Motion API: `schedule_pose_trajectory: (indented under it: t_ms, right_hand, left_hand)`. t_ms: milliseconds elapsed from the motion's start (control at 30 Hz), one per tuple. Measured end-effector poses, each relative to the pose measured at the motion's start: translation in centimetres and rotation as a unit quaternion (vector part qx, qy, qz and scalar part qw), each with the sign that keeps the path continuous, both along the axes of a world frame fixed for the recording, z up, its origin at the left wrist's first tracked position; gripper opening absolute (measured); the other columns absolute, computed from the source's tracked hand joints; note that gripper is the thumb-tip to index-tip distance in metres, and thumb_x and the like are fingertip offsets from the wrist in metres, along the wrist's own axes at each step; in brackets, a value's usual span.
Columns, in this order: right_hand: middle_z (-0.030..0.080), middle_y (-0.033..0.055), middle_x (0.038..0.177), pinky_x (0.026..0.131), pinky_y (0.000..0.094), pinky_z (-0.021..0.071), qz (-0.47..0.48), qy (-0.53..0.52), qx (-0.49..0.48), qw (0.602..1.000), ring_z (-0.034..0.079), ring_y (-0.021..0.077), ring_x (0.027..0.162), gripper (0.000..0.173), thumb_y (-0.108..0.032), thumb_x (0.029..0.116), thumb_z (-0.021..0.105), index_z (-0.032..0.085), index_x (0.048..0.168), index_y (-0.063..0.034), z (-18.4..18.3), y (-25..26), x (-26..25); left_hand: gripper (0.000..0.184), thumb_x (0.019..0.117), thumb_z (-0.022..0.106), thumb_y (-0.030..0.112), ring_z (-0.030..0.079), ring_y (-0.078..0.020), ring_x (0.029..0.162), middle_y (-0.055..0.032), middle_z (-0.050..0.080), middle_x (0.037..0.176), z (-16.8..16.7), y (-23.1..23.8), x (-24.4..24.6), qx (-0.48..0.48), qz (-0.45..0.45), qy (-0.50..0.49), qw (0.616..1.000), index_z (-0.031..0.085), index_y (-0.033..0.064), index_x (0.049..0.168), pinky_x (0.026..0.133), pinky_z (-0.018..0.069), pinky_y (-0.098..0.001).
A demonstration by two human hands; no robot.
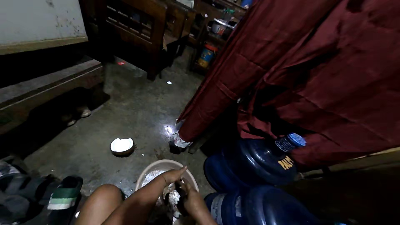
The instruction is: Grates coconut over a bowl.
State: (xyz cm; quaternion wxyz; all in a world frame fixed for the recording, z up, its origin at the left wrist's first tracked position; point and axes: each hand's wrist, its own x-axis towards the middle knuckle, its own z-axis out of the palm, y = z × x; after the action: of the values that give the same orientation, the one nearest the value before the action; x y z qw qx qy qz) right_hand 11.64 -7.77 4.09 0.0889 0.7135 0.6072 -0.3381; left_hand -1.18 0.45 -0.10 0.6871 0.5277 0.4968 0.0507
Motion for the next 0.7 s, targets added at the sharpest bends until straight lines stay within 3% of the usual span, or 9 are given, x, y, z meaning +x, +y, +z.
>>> schedule_pose_trajectory:
  t_ms: [67, 167, 233, 300, 400, 467, 533, 600, 700]
  right_hand:
    - [0.061, 0.0207, 0.14, 0.106, 0.0592, 0.0479, 0.024, 0.011, -0.023, 0.999, 0.062, 0.0392, 0.125, 0.077, -0.009, 0.0955, 0.063, 0.028, 0.163, -0.0229, 3.4, 0.8, 0.9]
    - [0.054, 0.0259, 0.144, 0.1, 0.06, 0.052, 0.055, 0.013, 0.017, 0.998, 0.064, 0.0436, 0.118, 0.078, -0.009, 0.0927, 0.067, 0.031, 0.162, -0.0151, 7.2, -3.1, 1.0]
    - [0.049, 0.0323, 0.146, 0.094, 0.0591, 0.0553, 0.063, 0.015, 0.103, 0.993, 0.062, 0.0489, 0.118, 0.066, -0.01, 0.091, 0.07, 0.046, 0.152, -0.0043, 5.7, -6.9, 0.4]
    - [0.043, 0.0331, 0.151, 0.088, 0.0583, 0.0576, 0.038, 0.016, 0.151, 0.988, 0.06, 0.0514, 0.12, 0.068, -0.01, 0.0885, 0.072, 0.048, 0.151, -0.0062, 1.9, -8.5, -0.2]
    - [0.049, 0.0284, 0.147, 0.09, 0.0585, 0.0572, 0.011, -0.005, 0.123, 0.992, 0.062, 0.0484, 0.117, 0.072, -0.013, 0.09, 0.073, 0.043, 0.156, -0.0135, -1.3, -6.1, -0.8]
    - [0.054, 0.0225, 0.145, 0.098, 0.0596, 0.0529, 0.009, -0.015, 0.036, 0.999, 0.062, 0.0431, 0.121, 0.072, -0.012, 0.0939, 0.065, 0.038, 0.16, -0.0226, -1.7, -2.3, 0.0]
    - [0.059, 0.0193, 0.143, 0.108, 0.0578, 0.0473, 0.034, 0.021, -0.012, 0.999, 0.06, 0.0369, 0.128, 0.066, -0.011, 0.0963, 0.062, 0.041, 0.158, -0.0199, 0.1, 1.4, 0.9]
    - [0.058, 0.0168, 0.145, 0.112, 0.0559, 0.0445, 0.055, 0.042, -0.03, 0.997, 0.057, 0.0335, 0.133, 0.065, -0.01, 0.0968, 0.062, 0.04, 0.158, -0.0177, 3.5, 1.9, 1.6]
    - [0.052, 0.0244, 0.147, 0.105, 0.0583, 0.0489, 0.052, 0.016, 0.021, 0.998, 0.059, 0.042, 0.127, 0.073, -0.011, 0.0919, 0.07, 0.039, 0.158, -0.014, 8.0, -2.5, 0.9]
  left_hand:
    - [0.087, 0.1057, 0.013, 0.066, 0.054, -0.0321, 0.13, -0.0244, 0.055, 0.142, 2.6, 0.5, -0.2, -0.008, -0.025, -0.05, 0.998, 0.052, -0.0024, 0.142, 0.111, 0.0408, -0.0516]
    - [0.089, 0.1053, 0.014, 0.067, 0.051, -0.0394, 0.135, -0.0282, 0.055, 0.142, 6.8, -2.2, 0.0, 0.035, -0.092, -0.012, 0.995, 0.055, -0.0048, 0.14, 0.113, 0.0368, -0.0605]
    - [0.088, 0.1042, 0.021, 0.069, 0.06, -0.0418, 0.125, -0.0268, 0.065, 0.128, 5.4, -4.7, 0.5, 0.115, -0.116, 0.062, 0.985, 0.067, -0.0033, 0.123, 0.105, 0.0432, -0.0645]
    - [0.084, 0.1039, 0.022, 0.069, 0.064, -0.0401, 0.117, -0.0237, 0.068, 0.119, 2.2, -5.5, 0.7, 0.171, -0.124, 0.115, 0.971, 0.07, 0.0002, 0.113, 0.098, 0.0483, -0.0629]
    - [0.085, 0.1046, 0.022, 0.068, 0.059, -0.0403, 0.127, -0.0255, 0.063, 0.131, -0.4, -3.4, 0.5, 0.09, -0.085, 0.118, 0.985, 0.068, -0.001, 0.124, 0.106, 0.0431, -0.0631]
    - [0.088, 0.1059, 0.016, 0.066, 0.055, -0.0394, 0.131, -0.0279, 0.058, 0.137, -0.8, -2.0, 0.4, 0.023, -0.038, 0.078, 0.996, 0.06, -0.0057, 0.132, 0.11, 0.0401, -0.0599]
    - [0.088, 0.1058, 0.011, 0.065, 0.054, -0.0359, 0.131, -0.0267, 0.055, 0.141, 0.1, -0.5, -0.3, -0.022, 0.007, 0.001, 1.0, 0.052, -0.004, 0.142, 0.11, 0.0408, -0.0553]
    - [0.088, 0.1042, 0.012, 0.069, 0.055, -0.0327, 0.129, -0.0241, 0.054, 0.142, 2.4, -0.3, -0.4, -0.027, 0.003, -0.049, 0.998, 0.05, -0.0002, 0.145, 0.109, 0.0426, -0.0536]
    - [0.088, 0.1048, 0.017, 0.068, 0.053, -0.0389, 0.133, -0.0276, 0.056, 0.14, 7.2, -3.1, -0.4, 0.032, -0.036, -0.018, 0.999, 0.057, -0.0031, 0.139, 0.111, 0.0384, -0.0607]
